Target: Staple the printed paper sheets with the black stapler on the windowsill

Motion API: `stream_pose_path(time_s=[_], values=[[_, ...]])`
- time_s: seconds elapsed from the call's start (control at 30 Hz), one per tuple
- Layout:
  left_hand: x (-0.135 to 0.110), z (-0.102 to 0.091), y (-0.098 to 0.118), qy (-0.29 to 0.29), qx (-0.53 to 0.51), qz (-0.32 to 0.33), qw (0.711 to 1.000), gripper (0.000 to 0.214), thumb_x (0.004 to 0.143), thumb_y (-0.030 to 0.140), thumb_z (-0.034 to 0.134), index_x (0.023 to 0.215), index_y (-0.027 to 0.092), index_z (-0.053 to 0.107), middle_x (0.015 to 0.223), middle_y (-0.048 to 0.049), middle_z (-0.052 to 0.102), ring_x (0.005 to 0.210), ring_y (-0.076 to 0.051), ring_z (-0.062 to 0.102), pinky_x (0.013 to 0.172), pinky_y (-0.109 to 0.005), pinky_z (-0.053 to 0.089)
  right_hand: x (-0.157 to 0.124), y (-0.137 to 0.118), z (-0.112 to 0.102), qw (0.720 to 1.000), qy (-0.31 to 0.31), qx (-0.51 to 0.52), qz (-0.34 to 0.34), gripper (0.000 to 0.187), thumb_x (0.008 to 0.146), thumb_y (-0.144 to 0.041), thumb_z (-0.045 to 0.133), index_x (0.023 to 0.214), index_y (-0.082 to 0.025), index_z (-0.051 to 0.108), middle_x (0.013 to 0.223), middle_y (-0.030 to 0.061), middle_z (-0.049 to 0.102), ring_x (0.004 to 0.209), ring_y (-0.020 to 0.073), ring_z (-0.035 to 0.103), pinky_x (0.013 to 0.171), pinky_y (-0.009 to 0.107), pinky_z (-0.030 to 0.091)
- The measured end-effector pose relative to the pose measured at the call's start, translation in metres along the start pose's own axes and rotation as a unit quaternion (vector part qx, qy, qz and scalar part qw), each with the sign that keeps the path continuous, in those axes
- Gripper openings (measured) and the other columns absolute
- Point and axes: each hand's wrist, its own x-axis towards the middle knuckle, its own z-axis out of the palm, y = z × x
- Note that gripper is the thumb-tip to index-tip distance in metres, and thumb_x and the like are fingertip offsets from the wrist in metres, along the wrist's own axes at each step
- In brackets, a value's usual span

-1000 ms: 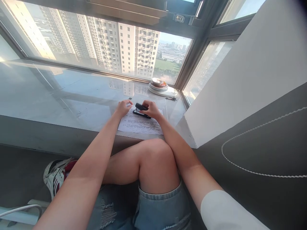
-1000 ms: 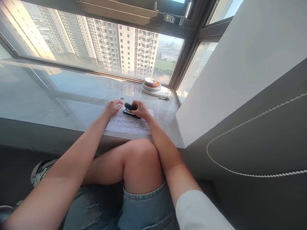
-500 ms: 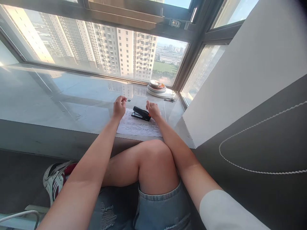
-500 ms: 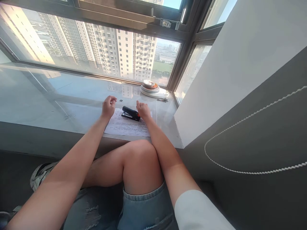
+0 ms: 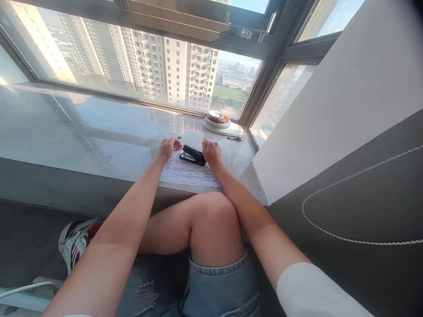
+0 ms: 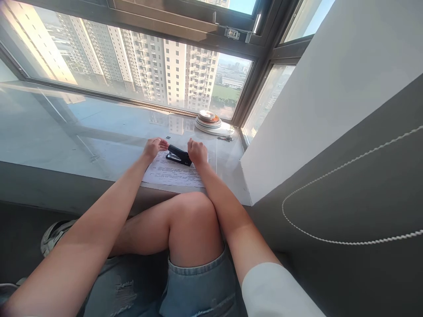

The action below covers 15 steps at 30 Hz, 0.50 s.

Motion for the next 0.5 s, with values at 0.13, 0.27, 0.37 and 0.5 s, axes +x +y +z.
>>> stream_pose_path(time_s=[0.13, 0.27, 0.37, 0.5], values=[[0.0014, 0.0003, -0.0022, 0.000, 0.003, -0.001, 1.000, 0.027, 0.085, 0.035, 0.054, 0.076, 0.014, 0.070, 0.076, -0.0118, 0.074, 0.073, -0.022, 0.072, 0.076, -0.037, 0.059, -0.0017, 0.0012, 0.0025, 0.999, 0.031, 0.019, -0.010, 0.060, 0.110, -0.043, 0.025, 0.058, -0.023, 0.047, 0.050, 0.0008, 0.033, 0.050, 0.0168, 0.040, 0.059, 0.034, 0.039], [0.0048, -0.0001, -0.0064, -0.005, 0.006, 0.005, 1.000, 0.029, 0.086, 0.034, 0.051, 0.076, 0.014, 0.070, 0.075, -0.0116, 0.073, 0.072, -0.022, 0.072, 0.075, -0.037, 0.060, -0.0041, 0.0017, 0.0050, 0.999, 0.035, 0.032, -0.001, 0.061, 0.109, -0.044, 0.024, 0.057, -0.023, 0.046, 0.051, 0.0010, 0.032, 0.051, 0.0175, 0.040, 0.062, 0.037, 0.042], [0.0062, -0.0007, -0.0078, -0.011, 0.012, 0.007, 1.000, 0.030, 0.088, 0.034, 0.050, 0.076, 0.014, 0.070, 0.077, -0.0118, 0.073, 0.073, -0.023, 0.072, 0.076, -0.039, 0.060, -0.0051, 0.0022, 0.0081, 0.998, 0.033, 0.049, 0.013, 0.059, 0.109, -0.045, 0.026, 0.059, -0.023, 0.048, 0.053, 0.0003, 0.030, 0.054, 0.0189, 0.044, 0.065, 0.038, 0.043], [0.0074, -0.0014, -0.0087, -0.007, 0.035, 0.019, 0.999, 0.032, 0.091, 0.035, 0.051, 0.074, 0.016, 0.069, 0.077, -0.0110, 0.072, 0.071, -0.022, 0.071, 0.076, -0.039, 0.059, -0.0024, 0.0058, 0.0103, 0.998, 0.020, 0.048, 0.036, 0.054, 0.108, -0.038, 0.029, 0.060, -0.023, 0.050, 0.053, 0.0015, 0.032, 0.061, 0.0222, 0.051, 0.072, 0.040, 0.045]])
